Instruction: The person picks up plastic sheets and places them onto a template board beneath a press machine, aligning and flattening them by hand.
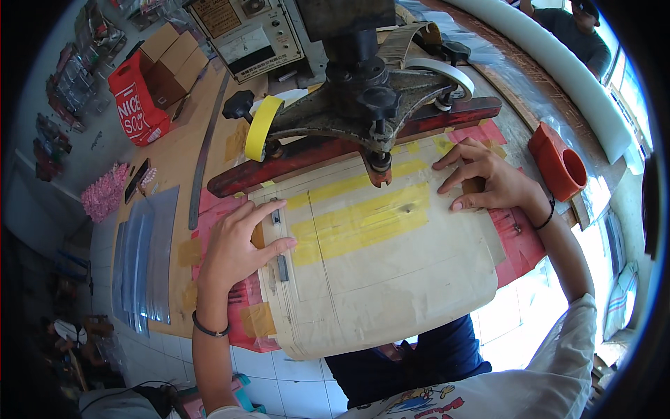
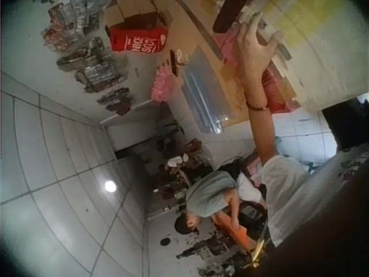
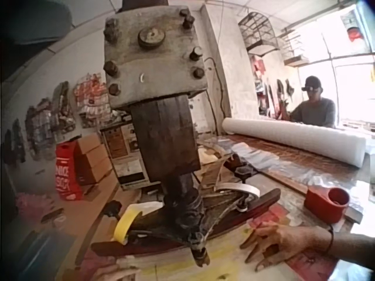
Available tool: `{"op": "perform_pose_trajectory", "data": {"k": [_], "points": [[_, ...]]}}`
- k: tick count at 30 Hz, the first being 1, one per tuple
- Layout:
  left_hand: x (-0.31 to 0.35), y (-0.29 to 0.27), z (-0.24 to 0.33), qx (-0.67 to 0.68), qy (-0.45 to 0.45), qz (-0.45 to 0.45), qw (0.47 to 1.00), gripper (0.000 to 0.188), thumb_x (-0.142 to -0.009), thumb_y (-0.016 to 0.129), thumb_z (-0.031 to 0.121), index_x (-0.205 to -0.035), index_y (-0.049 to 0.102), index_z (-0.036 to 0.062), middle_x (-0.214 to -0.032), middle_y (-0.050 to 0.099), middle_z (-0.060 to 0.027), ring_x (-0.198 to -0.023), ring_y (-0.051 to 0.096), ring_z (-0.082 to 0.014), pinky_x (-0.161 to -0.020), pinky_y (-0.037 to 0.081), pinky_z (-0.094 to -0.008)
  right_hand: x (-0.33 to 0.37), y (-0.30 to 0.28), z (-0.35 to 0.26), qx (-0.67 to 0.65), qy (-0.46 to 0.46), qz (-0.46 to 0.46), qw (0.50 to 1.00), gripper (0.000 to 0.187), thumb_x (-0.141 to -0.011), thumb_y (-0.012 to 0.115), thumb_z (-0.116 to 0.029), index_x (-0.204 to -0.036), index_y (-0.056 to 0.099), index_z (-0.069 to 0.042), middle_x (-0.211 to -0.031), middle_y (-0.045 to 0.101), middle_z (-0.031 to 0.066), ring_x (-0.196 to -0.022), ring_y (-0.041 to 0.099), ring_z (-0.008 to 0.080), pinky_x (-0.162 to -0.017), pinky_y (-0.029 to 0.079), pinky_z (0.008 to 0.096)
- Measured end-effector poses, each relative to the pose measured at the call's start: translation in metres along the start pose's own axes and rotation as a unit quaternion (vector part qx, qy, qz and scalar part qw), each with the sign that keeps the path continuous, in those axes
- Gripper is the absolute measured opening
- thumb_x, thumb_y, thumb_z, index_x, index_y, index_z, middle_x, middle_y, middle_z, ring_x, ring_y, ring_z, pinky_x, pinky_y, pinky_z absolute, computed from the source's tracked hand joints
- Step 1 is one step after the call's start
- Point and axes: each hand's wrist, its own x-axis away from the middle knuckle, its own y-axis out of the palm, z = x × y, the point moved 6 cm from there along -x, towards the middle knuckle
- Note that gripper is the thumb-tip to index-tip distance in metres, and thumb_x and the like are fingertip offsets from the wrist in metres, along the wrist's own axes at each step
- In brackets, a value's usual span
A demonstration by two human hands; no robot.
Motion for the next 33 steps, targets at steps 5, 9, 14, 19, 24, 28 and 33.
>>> {"op": "perform_pose_trajectory", "data": {"k": [5,9,14,19,24,28,33], "points": [[-0.0017,0.0011,0.0004,-0.005,-0.005,-0.005,1.0,0.066,-0.076,0.084,0.047,-0.131,0.067,0.0135,-0.093,0.064,-0.0139,-0.088,0.066,-0.0323,-0.079,0.053,-0.0417,0.001,-0.0012,-0.0016,0.002,-0.001,0.002,1.0,0.034,-0.08,0.086,-0.035,-0.105,0.08,-0.013,-0.126,0.066,0.0108,-0.121,0.056,0.029,-0.106,0.042,0.043],[-0.0001,0.0004,-0.002,-0.009,-0.004,-0.003,1.0,0.067,-0.076,0.084,0.047,-0.131,0.067,0.0133,-0.092,0.064,-0.0137,-0.087,0.066,-0.0325,-0.079,0.053,-0.0421,-0.0008,-0.0002,-0.0003,-0.007,0.012,-0.001,1.0,0.034,-0.079,0.087,-0.034,-0.105,0.08,-0.013,-0.126,0.066,0.011,-0.121,0.056,0.0291,-0.106,0.043,0.0431],[-0.0021,0.001,-0.0009,0.005,0.0,-0.002,1.0,0.067,-0.076,0.083,0.047,-0.132,0.067,0.0129,-0.094,0.064,-0.0148,-0.089,0.066,-0.033,-0.08,0.054,-0.0422,-0.0007,-0.0012,0.0002,-0.008,0.01,0.001,1.0,0.034,-0.078,0.088,-0.033,-0.105,0.08,-0.013,-0.126,0.066,0.0114,-0.12,0.056,0.0292,-0.105,0.044,0.0428],[-0.0003,-0.0031,0.0027,0.003,-0.037,-0.029,0.999,0.065,-0.074,0.087,0.036,-0.13,0.066,0.0099,-0.107,0.067,-0.0179,-0.099,0.067,-0.0358,-0.089,0.053,-0.041,-0.0016,-0.0002,0.0018,-0.036,0.054,-0.007,0.998,0.036,-0.076,0.088,-0.036,-0.103,0.081,-0.013,-0.127,0.066,0.0116,-0.124,0.056,0.0304,-0.121,0.028,0.051],[-0.0018,-0.0001,0.0024,0.011,-0.044,-0.036,0.998,0.065,-0.074,0.087,0.036,-0.13,0.066,0.0098,-0.104,0.067,-0.0171,-0.098,0.066,-0.0352,-0.089,0.053,-0.0403,0.001,0.0001,-0.0012,0.003,0.006,0.0,1.0,0.032,-0.078,0.087,-0.033,-0.104,0.081,-0.015,-0.125,0.066,0.0099,-0.119,0.055,0.0287,-0.107,0.04,0.0439],[-0.0014,-0.0019,0.0032,0.007,-0.032,-0.028,0.999,0.066,-0.074,0.087,0.036,-0.13,0.066,0.0098,-0.104,0.067,-0.0169,-0.097,0.066,-0.0351,-0.089,0.052,-0.0401,0.0009,0.0,-0.002,-0.013,0.018,-0.005,1.0,0.031,-0.078,0.087,-0.033,-0.103,0.082,-0.016,-0.125,0.066,0.0095,-0.119,0.053,0.0288,-0.106,0.04,0.0434],[-0.0011,-0.0013,0.0015,0.011,-0.04,-0.039,0.998,0.066,-0.074,0.087,0.036,-0.131,0.066,0.0099,-0.105,0.067,-0.0171,-0.098,0.066,-0.0353,-0.09,0.052,-0.0403,0.0,0.0017,-0.0019,-0.007,0.014,-0.009,1.0,0.031,-0.078,0.087,-0.033,-0.104,0.082,-0.016,-0.125,0.066,0.0096,-0.118,0.053,0.0285,-0.105,0.041,0.043]]}}
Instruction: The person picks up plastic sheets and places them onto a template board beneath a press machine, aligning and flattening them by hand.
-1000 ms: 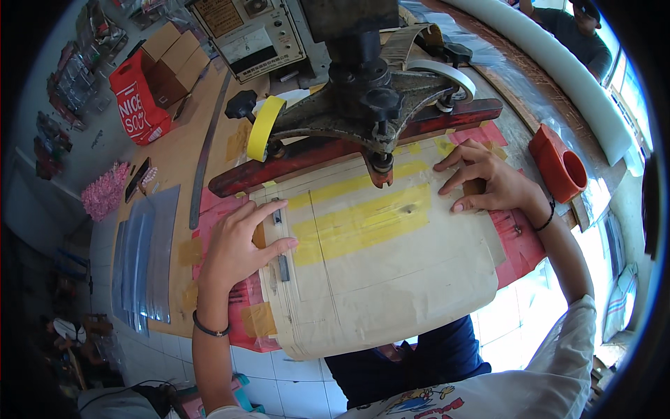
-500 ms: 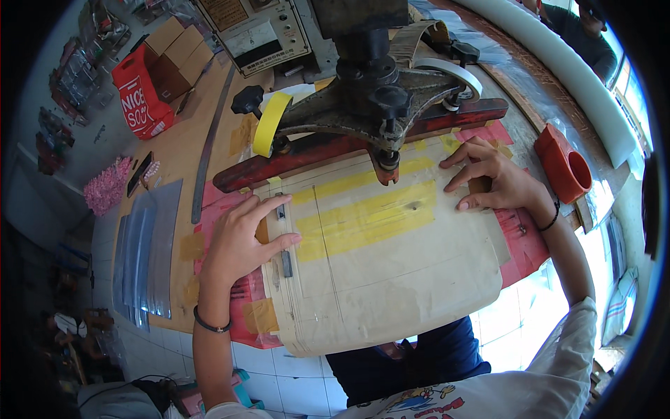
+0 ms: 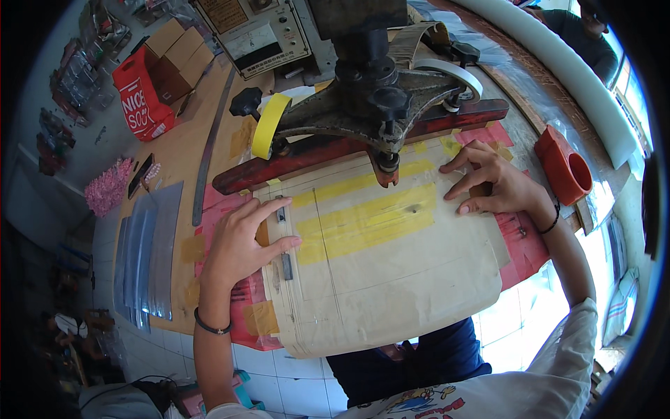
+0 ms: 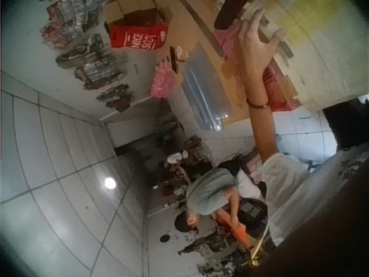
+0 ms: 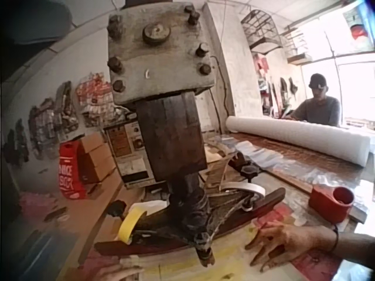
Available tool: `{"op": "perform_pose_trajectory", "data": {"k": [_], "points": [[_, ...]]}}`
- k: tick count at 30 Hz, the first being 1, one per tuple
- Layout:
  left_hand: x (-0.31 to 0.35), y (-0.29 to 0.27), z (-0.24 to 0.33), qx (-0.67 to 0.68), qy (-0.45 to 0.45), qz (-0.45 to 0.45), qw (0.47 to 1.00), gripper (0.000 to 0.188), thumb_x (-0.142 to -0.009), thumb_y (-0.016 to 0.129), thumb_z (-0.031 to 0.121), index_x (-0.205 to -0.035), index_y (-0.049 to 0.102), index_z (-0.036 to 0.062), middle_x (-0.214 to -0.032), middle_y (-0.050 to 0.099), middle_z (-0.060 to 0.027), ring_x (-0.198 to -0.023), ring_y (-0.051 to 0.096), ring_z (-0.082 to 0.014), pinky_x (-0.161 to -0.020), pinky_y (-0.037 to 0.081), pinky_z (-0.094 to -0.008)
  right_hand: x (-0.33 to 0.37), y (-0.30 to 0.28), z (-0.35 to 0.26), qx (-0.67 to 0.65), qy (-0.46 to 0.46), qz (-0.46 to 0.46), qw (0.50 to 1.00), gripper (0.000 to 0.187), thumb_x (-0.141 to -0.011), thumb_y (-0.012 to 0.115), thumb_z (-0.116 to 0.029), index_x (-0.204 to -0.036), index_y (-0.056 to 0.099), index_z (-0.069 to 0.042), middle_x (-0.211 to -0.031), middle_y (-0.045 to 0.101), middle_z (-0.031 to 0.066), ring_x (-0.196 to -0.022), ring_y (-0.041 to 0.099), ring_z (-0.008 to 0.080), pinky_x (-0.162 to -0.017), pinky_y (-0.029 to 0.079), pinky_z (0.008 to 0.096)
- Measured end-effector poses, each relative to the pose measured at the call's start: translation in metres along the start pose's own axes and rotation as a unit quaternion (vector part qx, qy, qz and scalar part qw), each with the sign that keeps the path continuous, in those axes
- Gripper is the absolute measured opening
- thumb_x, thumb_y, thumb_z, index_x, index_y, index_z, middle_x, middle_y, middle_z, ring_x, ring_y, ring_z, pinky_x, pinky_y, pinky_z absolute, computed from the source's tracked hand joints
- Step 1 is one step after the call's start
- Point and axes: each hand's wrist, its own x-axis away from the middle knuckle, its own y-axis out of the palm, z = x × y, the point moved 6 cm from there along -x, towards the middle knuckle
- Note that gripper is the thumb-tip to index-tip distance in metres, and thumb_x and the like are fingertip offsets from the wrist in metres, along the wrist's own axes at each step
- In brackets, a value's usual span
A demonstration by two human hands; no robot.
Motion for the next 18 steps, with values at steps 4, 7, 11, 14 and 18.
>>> {"op": "perform_pose_trajectory", "data": {"k": [4,7,11,14,18], "points": [[-0.0007,0.0003,0.0012,0.002,0.004,0.005,1.0,0.066,-0.074,0.087,0.036,-0.131,0.066,0.0098,-0.106,0.067,-0.0172,-0.099,0.066,-0.0357,-0.09,0.052,-0.0409,0.0003,-0.0009,-0.0007,0.002,-0.012,0.004,1.0,0.031,-0.078,0.087,-0.033,-0.104,0.082,-0.017,-0.125,0.066,0.0095,-0.116,0.053,0.0283,-0.103,0.041,0.0426],[-0.0008,0.0006,0.0014,0.006,0.005,0.005,1.0,0.065,-0.075,0.087,0.036,-0.131,0.066,0.0099,-0.108,0.067,-0.0176,-0.1,0.066,-0.0362,-0.091,0.052,-0.041,0.0008,-0.0005,-0.001,0.01,-0.014,0.004,1.0,0.031,-0.078,0.087,-0.032,-0.104,0.082,-0.017,-0.125,0.066,0.0094,-0.116,0.053,0.0284,-0.103,0.041,0.0428],[-0.0003,-0.0005,0.0016,0.004,0.006,0.008,1.0,0.065,-0.075,0.087,0.036,-0.131,0.066,0.0101,-0.11,0.067,-0.0185,-0.102,0.066,-0.0369,-0.092,0.052,-0.0411,0.0005,-0.0009,-0.0007,0.004,-0.014,0.003,1.0,0.03,-0.078,0.087,-0.032,-0.104,0.082,-0.016,-0.125,0.066,0.0094,-0.116,0.053,0.0285,-0.104,0.04,0.0434],[-0.0003,-0.0004,0.0011,-0.003,0.009,0.008,1.0,0.065,-0.075,0.087,0.036,-0.131,0.066,0.0103,-0.109,0.067,-0.0185,-0.102,0.066,-0.0366,-0.092,0.052,-0.0412,0.0003,-0.0008,-0.0005,0.0,-0.015,0.007,1.0,0.03,-0.078,0.087,-0.032,-0.104,0.082,-0.016,-0.125,0.066,0.0094,-0.117,0.053,0.0286,-0.105,0.04,0.0436],[0.0002,-0.0015,0.0017,-0.001,0.005,0.006,1.0,0.065,-0.075,0.086,0.036,-0.131,0.066,0.0106,-0.107,0.067,-0.0182,-0.1,0.066,-0.0363,-0.09,0.053,-0.0413,0.0006,-0.0013,-0.0014,0.007,-0.017,0.009,1.0,0.03,-0.078,0.087,-0.033,-0.103,0.082,-0.017,-0.125,0.066,0.0094,-0.117,0.053,0.0283,-0.105,0.04,0.0434]]}}
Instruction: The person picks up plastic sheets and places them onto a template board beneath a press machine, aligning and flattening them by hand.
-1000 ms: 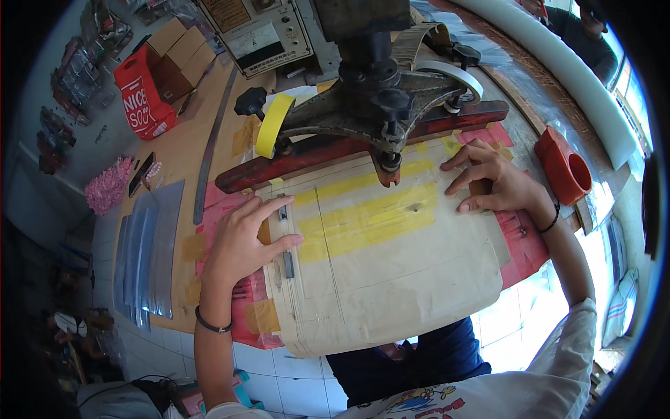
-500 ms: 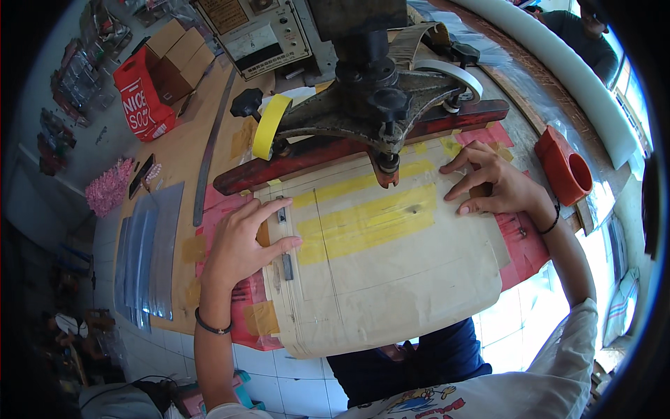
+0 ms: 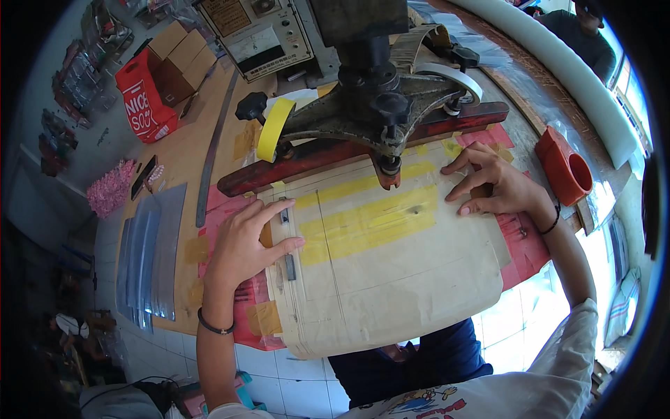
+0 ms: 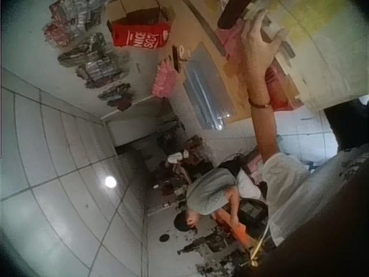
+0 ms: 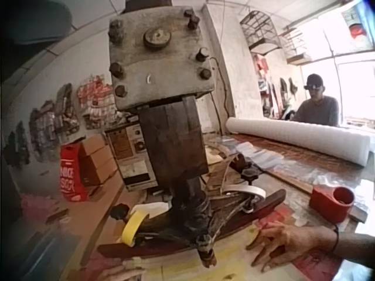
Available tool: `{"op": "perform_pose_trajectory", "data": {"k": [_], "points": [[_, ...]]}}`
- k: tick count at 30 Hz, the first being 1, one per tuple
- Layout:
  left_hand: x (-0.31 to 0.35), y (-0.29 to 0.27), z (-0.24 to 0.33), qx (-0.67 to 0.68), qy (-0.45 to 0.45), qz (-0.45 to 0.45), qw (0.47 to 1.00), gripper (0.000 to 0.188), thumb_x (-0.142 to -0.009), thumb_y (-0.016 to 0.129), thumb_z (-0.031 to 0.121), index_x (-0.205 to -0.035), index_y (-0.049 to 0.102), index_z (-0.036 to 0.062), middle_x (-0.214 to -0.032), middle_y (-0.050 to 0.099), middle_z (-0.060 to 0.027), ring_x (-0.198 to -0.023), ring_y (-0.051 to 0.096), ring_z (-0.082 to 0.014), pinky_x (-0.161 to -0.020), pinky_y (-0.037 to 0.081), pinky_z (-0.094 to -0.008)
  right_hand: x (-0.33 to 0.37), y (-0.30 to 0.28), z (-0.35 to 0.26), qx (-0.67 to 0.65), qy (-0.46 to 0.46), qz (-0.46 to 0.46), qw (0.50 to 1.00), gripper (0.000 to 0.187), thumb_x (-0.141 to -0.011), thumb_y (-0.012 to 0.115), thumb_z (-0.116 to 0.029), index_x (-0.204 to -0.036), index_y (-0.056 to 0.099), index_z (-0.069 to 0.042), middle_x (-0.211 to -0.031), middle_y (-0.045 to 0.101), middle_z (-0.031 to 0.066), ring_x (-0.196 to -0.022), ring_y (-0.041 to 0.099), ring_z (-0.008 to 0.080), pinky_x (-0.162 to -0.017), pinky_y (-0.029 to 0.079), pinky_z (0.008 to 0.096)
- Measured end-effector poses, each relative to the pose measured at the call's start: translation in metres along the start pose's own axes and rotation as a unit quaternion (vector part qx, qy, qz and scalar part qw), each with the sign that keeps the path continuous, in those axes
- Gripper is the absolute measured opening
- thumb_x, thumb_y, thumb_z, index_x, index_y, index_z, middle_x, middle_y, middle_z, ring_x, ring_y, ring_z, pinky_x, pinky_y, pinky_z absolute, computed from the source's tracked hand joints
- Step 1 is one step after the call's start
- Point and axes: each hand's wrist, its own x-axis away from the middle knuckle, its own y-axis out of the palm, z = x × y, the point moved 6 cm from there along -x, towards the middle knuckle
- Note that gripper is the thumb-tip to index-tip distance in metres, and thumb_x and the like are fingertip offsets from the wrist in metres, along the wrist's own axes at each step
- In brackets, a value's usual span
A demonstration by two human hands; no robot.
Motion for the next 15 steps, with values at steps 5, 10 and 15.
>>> {"op": "perform_pose_trajectory", "data": {"k": [5,10,15], "points": [[-0.0014,0.0016,0.0008,-0.002,-0.006,-0.01,1.0,0.065,-0.075,0.086,0.035,-0.131,0.065,0.0103,-0.105,0.067,-0.0181,-0.098,0.067,-0.0364,-0.089,0.053,-0.0412,0.0007,-0.0005,0.0,-0.006,0.006,-0.003,1.0,0.029,-0.078,0.087,-0.033,-0.102,0.083,-0.017,-0.125,0.066,0.0093,-0.117,0.053,0.0281,-0.104,0.041,0.043],[-0.0006,0.0012,0.0008,0.001,0.004,0.0,1.0,0.065,-0.075,0.087,0.035,-0.131,0.066,0.0104,-0.105,0.067,-0.0183,-0.099,0.067,-0.0367,-0.089,0.053,-0.0412,0.0001,0.0006,0.0026,-0.016,0.027,-0.01,0.999,0.033,-0.075,0.088,-0.034,-0.103,0.083,-0.016,-0.128,0.065,0.0092,-0.12,0.054,0.0282,-0.108,0.038,0.0433],[0.0047,0.0004,-0.0058,-0.018,-0.004,0.007,1.0,0.064,-0.076,0.086,0.039,-0.131,0.066,0.0129,-0.106,0.068,-0.0188,-0.103,0.067,-0.0378,-0.092,0.053,-0.0428,-0.0044,0.0005,-0.002,-0.013,0.032,-0.016,0.999,0.033,-0.075,0.088,-0.034,-0.102,0.083,-0.016,-0.127,0.066,0.0098,-0.119,0.054,0.0281,-0.108,0.037,0.045]]}}
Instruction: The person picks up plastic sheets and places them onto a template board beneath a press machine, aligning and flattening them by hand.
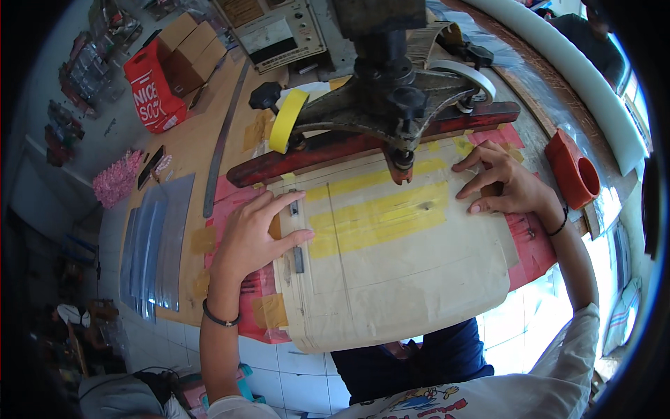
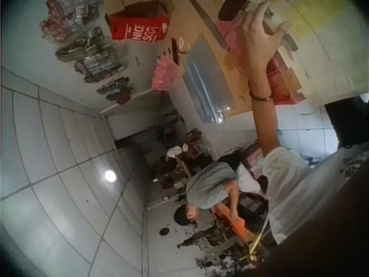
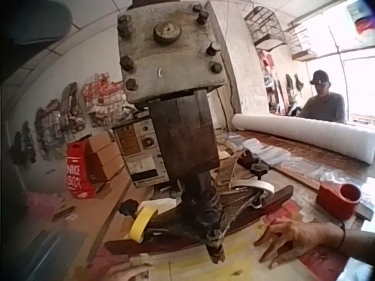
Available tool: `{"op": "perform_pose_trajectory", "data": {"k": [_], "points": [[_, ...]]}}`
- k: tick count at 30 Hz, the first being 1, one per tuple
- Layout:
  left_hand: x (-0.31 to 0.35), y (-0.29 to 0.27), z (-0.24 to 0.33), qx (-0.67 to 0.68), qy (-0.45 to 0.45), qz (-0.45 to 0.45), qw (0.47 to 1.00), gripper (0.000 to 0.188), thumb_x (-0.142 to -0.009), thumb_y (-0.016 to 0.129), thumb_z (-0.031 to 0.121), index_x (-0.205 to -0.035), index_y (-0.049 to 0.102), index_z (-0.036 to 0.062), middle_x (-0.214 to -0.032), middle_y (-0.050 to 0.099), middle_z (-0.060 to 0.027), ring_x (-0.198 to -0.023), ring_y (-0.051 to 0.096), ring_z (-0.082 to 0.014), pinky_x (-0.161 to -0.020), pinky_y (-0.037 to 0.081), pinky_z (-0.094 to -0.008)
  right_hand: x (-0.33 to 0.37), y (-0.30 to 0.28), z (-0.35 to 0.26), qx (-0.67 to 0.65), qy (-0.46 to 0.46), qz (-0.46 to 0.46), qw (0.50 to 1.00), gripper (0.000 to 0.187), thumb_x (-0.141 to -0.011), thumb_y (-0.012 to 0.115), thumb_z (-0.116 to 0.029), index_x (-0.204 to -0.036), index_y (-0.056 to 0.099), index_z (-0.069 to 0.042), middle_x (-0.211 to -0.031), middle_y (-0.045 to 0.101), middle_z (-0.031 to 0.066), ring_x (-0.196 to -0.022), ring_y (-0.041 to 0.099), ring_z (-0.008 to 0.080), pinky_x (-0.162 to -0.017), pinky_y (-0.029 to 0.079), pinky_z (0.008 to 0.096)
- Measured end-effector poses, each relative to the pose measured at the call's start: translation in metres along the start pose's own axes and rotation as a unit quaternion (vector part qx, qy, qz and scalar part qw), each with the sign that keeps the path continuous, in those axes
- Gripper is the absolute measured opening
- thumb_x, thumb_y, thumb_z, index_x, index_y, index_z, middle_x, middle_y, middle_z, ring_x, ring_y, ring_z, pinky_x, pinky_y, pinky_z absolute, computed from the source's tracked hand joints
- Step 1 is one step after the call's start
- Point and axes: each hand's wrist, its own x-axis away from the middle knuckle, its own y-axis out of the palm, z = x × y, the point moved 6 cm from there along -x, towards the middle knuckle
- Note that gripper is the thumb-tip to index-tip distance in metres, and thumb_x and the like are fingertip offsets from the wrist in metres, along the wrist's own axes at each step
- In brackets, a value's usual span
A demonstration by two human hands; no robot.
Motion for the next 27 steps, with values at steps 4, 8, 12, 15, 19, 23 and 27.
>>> {"op": "perform_pose_trajectory", "data": {"k": [4,8,12,15,19,23,27], "points": [[-0.004,0.001,0.004,-0.002,0.004,0.008,1.0,0.062,-0.078,0.084,0.044,-0.131,0.067,0.0164,-0.106,0.068,-0.0193,-0.11,0.065,-0.0402,-0.096,0.052,-0.0448,0.005,-0.003,0.003,0.007,0.024,-0.007,1.0,0.035,-0.073,0.089,-0.033,-0.103,0.083,-0.015,-0.125,0.066,0.0113,-0.119,0.054,0.0286,-0.109,0.035,0.0482],[-0.002,0.003,0.001,-0.013,0.045,0.022,0.999,0.065,-0.08,0.079,0.053,-0.13,0.067,0.0138,-0.099,0.066,-0.0178,-0.103,0.066,-0.0386,-0.091,0.053,-0.046,0.004,-0.002,0.006,-0.022,0.03,0.01,0.999,0.038,-0.07,0.09,-0.036,-0.101,0.083,-0.014,-0.124,0.066,0.0115,-0.118,0.054,0.028,-0.105,0.036,0.0435],[0.0,0.004,-0.003,-0.004,0.027,0.014,1.0,0.065,-0.08,0.079,0.054,-0.13,0.067,0.0137,-0.096,0.065,-0.017,-0.097,0.066,-0.0371,-0.088,0.053,-0.0459,0.001,0.0,0.006,-0.018,0.016,0.011,1.0,0.039,-0.069,0.09,-0.036,-0.101,0.083,-0.014,-0.124,0.066,0.011,-0.118,0.053,0.028,-0.105,0.036,0.0434],[0.0,0.004,-0.003,-0.006,0.038,0.026,0.999,0.065,-0.08,0.079,0.055,-0.128,0.068,0.0133,-0.093,0.064,-0.0158,-0.091,0.065,-0.0355,-0.085,0.053,-0.0454,0.001,0.0,0.005,-0.024,0.034,0.006,0.999,0.04,-0.069,0.09,-0.037,-0.1,0.083,-0.014,-0.124,0.066,0.0107,-0.118,0.053,0.0281,-0.105,0.036,0.0436],[-0.001,0.002,0.0,-0.006,0.048,0.027,0.998,0.064,-0.08,0.079,0.055,-0.126,0.069,0.0125,-0.093,0.065,-0.0147,-0.089,0.065,-0.0346,-0.084,0.054,-0.044,0.004,-0.001,0.007,-0.018,0.026,0.013,0.999,0.04,-0.069,0.09,-0.039,-0.1,0.083,-0.015,-0.124,0.066,0.0108,-0.119,0.053,0.0283,-0.105,0.036,0.0443],[-0.002,0.002,-0.001,0.004,0.015,-0.002,1.0,0.06,-0.078,0.082,0.048,-0.126,0.069,0.0145,-0.106,0.069,-0.0136,-0.103,0.067,-0.0356,-0.092,0.053,-0.0426,0.002,0.0,0.009,0.005,0.015,0.017,1.0,0.04,-0.07,0.089,-0.042,-0.096,0.083,-0.013,-0.123,0.065,0.0119,-0.118,0.054,0.0298,-0.102,0.041,0.0427],[-0.001,0.002,0.0,0.006,0.02,0.003,1.0,0.059,-0.078,0.082,0.048,-0.125,0.069,0.0142,-0.106,0.069,-0.0136,-0.103,0.067,-0.0358,-0.092,0.053,-0.0429,0.003,0.0,0.009,-0.007,0.021,0.015,1.0,0.04,-0.07,0.089,-0.042,-0.096,0.083,-0.013,-0.123,0.065,0.0118,-0.118,0.054,0.0297,-0.102,0.041,0.0428]]}}
